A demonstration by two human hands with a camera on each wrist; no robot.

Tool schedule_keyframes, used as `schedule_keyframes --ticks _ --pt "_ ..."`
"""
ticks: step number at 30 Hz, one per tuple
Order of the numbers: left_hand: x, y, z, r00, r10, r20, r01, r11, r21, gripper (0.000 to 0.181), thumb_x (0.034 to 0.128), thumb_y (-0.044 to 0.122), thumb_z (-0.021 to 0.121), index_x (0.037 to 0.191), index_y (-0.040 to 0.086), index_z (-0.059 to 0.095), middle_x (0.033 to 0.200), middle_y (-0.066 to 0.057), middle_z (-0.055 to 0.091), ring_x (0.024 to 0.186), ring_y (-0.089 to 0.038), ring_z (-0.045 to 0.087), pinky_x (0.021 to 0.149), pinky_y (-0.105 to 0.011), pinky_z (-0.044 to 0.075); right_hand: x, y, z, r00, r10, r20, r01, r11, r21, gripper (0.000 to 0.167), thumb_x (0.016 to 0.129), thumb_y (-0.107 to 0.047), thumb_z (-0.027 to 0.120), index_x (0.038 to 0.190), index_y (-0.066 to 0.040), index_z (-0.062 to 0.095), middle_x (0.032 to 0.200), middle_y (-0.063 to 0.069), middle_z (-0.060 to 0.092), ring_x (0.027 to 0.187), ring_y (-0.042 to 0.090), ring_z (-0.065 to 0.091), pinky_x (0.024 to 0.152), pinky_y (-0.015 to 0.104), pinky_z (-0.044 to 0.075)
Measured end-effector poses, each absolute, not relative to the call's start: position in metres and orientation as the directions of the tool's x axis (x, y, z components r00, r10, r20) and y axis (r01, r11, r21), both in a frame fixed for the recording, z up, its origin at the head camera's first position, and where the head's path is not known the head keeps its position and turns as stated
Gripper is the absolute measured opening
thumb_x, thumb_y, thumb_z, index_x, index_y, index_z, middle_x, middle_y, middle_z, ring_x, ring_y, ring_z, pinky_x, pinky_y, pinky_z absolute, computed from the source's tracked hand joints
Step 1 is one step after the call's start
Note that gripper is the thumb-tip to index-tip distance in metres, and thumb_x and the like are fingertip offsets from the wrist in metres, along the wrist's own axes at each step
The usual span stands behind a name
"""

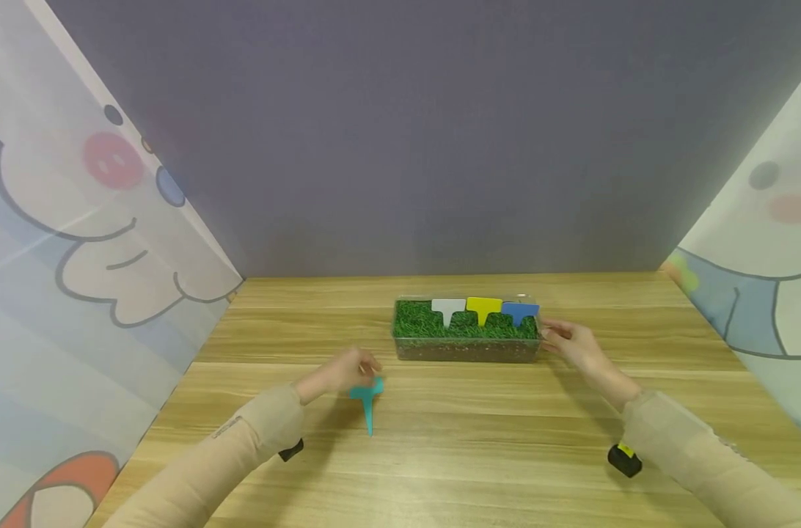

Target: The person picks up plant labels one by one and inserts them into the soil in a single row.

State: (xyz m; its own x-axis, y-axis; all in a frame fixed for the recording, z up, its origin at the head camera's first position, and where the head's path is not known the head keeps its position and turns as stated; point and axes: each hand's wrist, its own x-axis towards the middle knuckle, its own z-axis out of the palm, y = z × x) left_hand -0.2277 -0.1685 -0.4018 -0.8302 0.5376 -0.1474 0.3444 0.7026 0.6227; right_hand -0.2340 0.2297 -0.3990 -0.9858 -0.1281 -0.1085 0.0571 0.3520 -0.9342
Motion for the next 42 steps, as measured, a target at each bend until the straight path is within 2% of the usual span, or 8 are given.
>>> schedule_keyframes --ticks 9,16,22,34,42 --pt "-0.221 -0.165 -0.405 -0.835 0.519 -0.183 0.365 0.771 0.522 0.036 0.0723 0.002 0.070 0.106 -0.005 0.059 0.097 -0.015 0.060 0.091 -0.030 0.057 0.075 -0.038 0.053 -0.233 0.231 -0.399 -0.985 -0.139 -0.104 0.049 0.350 -0.935 0.045 0.094 -0.007 0.036 0.132 0.013 0.023 0.130 0.035 0.030 0.114 0.043 0.041 0.096 0.039 0.040" --pt "-0.217 -0.163 -0.405 -0.831 0.512 -0.220 0.386 0.813 0.435 0.041 0.0697 0.003 0.073 0.107 -0.002 0.058 0.101 -0.016 0.059 0.094 -0.030 0.056 0.079 -0.039 0.052 -0.233 0.231 -0.400 -0.986 -0.136 -0.093 0.039 0.357 -0.933 0.044 0.094 -0.007 0.036 0.132 0.014 0.024 0.129 0.035 0.031 0.113 0.043 0.042 0.095 0.039 0.041" --pt "-0.212 -0.160 -0.404 -0.841 0.487 -0.235 0.389 0.847 0.362 0.049 0.0657 0.006 0.076 0.110 -0.001 0.057 0.095 -0.013 0.054 0.086 -0.026 0.054 0.073 -0.035 0.053 -0.233 0.230 -0.400 -0.988 -0.130 -0.087 0.034 0.363 -0.931 0.044 0.094 -0.007 0.037 0.131 0.014 0.026 0.128 0.035 0.033 0.111 0.042 0.044 0.094 0.038 0.042" --pt "-0.212 -0.159 -0.413 -0.853 0.482 -0.199 0.397 0.848 0.352 0.051 0.0603 0.003 0.079 0.106 -0.003 0.058 0.089 -0.011 0.051 0.080 -0.021 0.051 0.069 -0.032 0.053 -0.232 0.230 -0.401 -0.989 -0.126 -0.081 0.031 0.356 -0.934 0.044 0.094 -0.007 0.037 0.131 0.014 0.025 0.128 0.036 0.033 0.112 0.043 0.043 0.094 0.037 0.042" --pt "-0.219 -0.157 -0.413 -0.856 0.464 -0.229 0.361 0.852 0.378 0.046 0.0589 0.002 0.079 0.099 -0.001 0.058 0.087 -0.010 0.053 0.082 -0.022 0.050 0.069 -0.031 0.051 -0.232 0.230 -0.400 -0.989 -0.125 -0.079 0.031 0.349 -0.937 0.043 0.094 -0.006 0.037 0.131 0.014 0.025 0.127 0.036 0.033 0.111 0.043 0.044 0.094 0.036 0.042"
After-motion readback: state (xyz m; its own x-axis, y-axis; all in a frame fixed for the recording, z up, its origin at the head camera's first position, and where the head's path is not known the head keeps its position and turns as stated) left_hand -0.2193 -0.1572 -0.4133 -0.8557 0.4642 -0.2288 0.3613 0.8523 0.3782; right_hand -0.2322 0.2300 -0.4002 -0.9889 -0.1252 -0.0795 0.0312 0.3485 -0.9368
